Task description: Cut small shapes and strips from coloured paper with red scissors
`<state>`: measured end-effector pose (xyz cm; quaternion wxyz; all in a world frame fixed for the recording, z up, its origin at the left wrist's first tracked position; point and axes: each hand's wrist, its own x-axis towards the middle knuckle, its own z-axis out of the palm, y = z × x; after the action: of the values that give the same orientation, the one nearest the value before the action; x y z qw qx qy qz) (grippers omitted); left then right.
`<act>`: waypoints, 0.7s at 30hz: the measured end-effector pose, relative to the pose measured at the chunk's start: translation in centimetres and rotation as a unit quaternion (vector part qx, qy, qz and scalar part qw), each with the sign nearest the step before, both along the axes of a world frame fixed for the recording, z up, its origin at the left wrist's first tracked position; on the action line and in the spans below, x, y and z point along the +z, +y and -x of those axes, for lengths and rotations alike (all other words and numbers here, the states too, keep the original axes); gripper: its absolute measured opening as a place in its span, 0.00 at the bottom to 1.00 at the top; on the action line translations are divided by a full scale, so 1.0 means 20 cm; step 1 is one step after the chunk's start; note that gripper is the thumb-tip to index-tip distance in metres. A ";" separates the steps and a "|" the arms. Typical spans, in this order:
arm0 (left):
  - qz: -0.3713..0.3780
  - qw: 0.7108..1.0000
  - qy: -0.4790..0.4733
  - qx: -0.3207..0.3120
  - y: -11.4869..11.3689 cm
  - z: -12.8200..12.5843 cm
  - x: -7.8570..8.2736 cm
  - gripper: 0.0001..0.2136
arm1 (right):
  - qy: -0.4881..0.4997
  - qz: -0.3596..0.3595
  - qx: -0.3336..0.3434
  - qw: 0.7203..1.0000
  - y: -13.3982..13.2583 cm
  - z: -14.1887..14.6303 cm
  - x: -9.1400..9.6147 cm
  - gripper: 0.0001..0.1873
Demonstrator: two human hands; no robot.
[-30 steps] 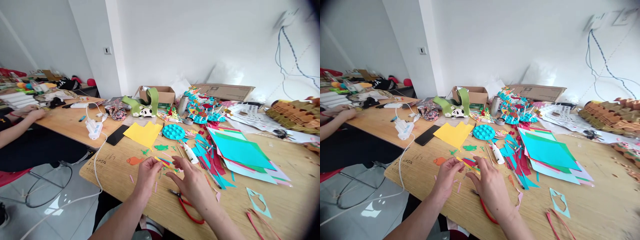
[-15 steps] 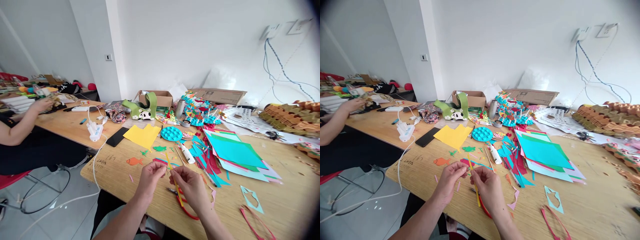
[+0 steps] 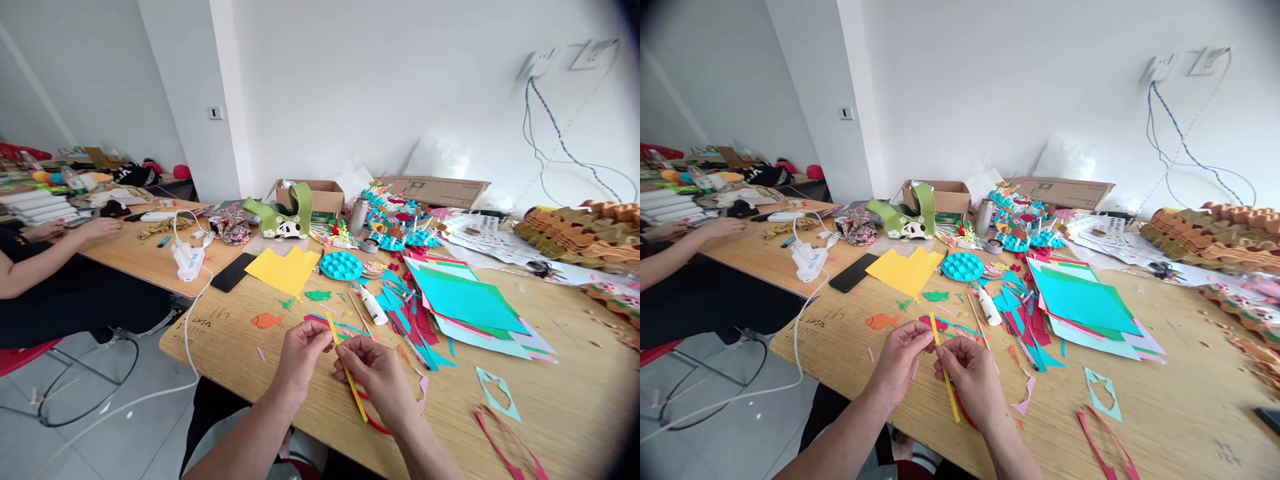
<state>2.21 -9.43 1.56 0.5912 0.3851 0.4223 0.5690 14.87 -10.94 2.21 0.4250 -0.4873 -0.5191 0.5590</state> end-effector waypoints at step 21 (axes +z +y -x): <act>0.012 0.998 -0.056 0.022 0.08 0.03 0.05 0.09 | -0.556 -0.357 -0.011 0.751 -0.17 -0.31 -0.41 0.16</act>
<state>1.54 -7.85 2.57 0.6058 0.3361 0.4040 0.5974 21.16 -14.27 -5.92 0.2105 -0.5307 -0.8200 -0.0410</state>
